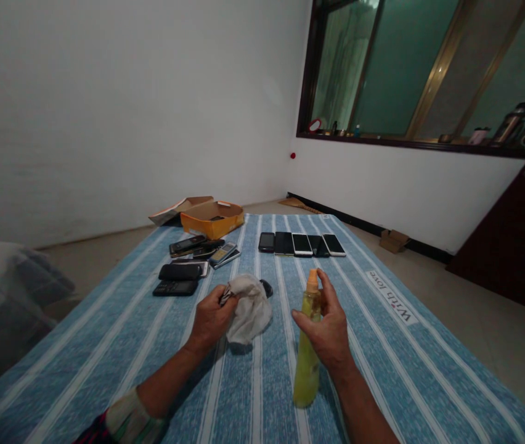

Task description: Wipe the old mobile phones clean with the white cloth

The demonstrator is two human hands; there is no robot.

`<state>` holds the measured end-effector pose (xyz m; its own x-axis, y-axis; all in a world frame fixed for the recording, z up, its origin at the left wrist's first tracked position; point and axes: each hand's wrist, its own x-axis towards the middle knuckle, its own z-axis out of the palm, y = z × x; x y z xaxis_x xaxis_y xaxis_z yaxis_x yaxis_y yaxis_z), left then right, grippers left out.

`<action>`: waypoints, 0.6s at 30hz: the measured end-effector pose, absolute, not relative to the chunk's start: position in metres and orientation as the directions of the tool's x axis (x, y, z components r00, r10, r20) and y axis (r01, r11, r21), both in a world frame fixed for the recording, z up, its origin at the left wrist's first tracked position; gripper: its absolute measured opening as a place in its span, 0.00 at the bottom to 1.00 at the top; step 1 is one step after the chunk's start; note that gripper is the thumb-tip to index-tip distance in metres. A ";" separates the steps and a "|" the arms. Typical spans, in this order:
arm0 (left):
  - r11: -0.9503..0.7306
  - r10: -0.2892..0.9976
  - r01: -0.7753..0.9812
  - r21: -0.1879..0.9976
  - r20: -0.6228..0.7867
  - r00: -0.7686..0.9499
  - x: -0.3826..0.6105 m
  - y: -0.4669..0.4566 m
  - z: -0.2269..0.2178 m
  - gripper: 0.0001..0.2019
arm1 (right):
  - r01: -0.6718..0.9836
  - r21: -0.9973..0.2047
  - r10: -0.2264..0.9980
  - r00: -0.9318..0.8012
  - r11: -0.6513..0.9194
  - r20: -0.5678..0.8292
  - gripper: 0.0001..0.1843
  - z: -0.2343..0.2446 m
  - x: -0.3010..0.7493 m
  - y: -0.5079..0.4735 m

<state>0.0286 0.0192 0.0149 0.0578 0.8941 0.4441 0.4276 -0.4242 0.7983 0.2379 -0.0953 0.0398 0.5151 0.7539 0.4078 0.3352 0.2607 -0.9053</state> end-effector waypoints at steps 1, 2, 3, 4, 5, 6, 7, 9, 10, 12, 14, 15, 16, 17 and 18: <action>-0.427 0.893 0.425 0.798 0.445 0.064 0.029 0.019 0.014 0.08 | 0.340 -0.906 0.759 0.510 0.254 0.404 0.53 0.040 0.237 -0.096; -0.430 0.892 0.424 0.797 0.446 0.067 0.029 0.019 0.013 0.08 | 0.339 -0.906 0.765 0.504 0.252 0.401 0.54 0.041 0.237 -0.096; -0.433 0.891 0.423 0.796 0.448 0.069 0.029 0.019 0.013 0.09 | 0.332 -0.908 0.772 0.495 0.257 0.399 0.55 0.041 0.236 -0.096; -0.435 0.890 0.421 0.796 0.450 0.071 0.029 0.019 0.012 0.09 | 0.321 -0.910 0.778 0.486 0.264 0.397 0.55 0.042 0.236 -0.096; -0.438 0.890 0.418 0.796 0.450 0.074 0.029 0.019 0.012 0.09 | 0.312 -0.911 0.783 0.481 0.268 0.395 0.55 0.043 0.236 -0.096; -0.439 0.890 0.413 0.798 0.450 0.077 0.030 0.019 0.012 0.09 | 0.311 -0.913 0.784 0.481 0.265 0.392 0.55 0.044 0.235 -0.096; -0.440 0.890 0.408 0.800 0.448 0.081 0.030 0.019 0.012 0.09 | 0.319 -0.912 0.781 0.487 0.258 0.391 0.55 0.044 0.235 -0.096; -0.438 0.893 0.399 0.806 0.441 0.090 0.030 0.019 0.012 0.09 | 0.349 -0.907 0.763 0.510 0.237 0.396 0.53 0.044 0.233 -0.096; -0.435 0.895 0.396 0.809 0.435 0.094 0.030 0.019 0.012 0.09 | 0.360 -0.905 0.754 0.522 0.229 0.398 0.52 0.044 0.232 -0.095; -0.427 0.900 0.394 0.814 0.425 0.097 0.031 0.018 0.013 0.09 | 0.343 -0.910 0.752 0.530 0.232 0.391 0.47 0.043 0.231 -0.095; -0.419 0.904 0.399 0.816 0.418 0.095 0.031 0.018 0.013 0.09 | 0.263 -0.930 0.769 0.528 0.255 0.360 0.42 0.043 0.231 -0.095; -0.415 0.905 0.402 0.816 0.415 0.093 0.032 0.018 0.013 0.09 | 0.197 -0.940 0.790 0.510 0.279 0.341 0.40 0.043 0.232 -0.096; -0.412 0.907 0.406 0.816 0.412 0.091 0.032 0.018 0.013 0.09 | 0.115 -0.944 0.817 0.475 0.310 0.326 0.38 0.045 0.233 -0.097; -0.408 0.908 0.409 0.816 0.409 0.090 0.032 0.018 0.013 0.09 | 0.025 -0.939 0.847 0.424 0.342 0.320 0.34 0.047 0.234 -0.098; -0.406 0.909 0.412 0.816 0.407 0.090 0.031 0.018 0.012 0.09 | -0.063 -0.927 0.874 0.364 0.369 0.323 0.30 0.049 0.236 -0.099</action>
<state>0.0315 0.0179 0.0123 0.0897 0.9092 0.4066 0.4120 -0.4056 0.8160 0.2355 -0.0992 0.0488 0.3637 0.8738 0.3229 -0.0635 0.3690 -0.9272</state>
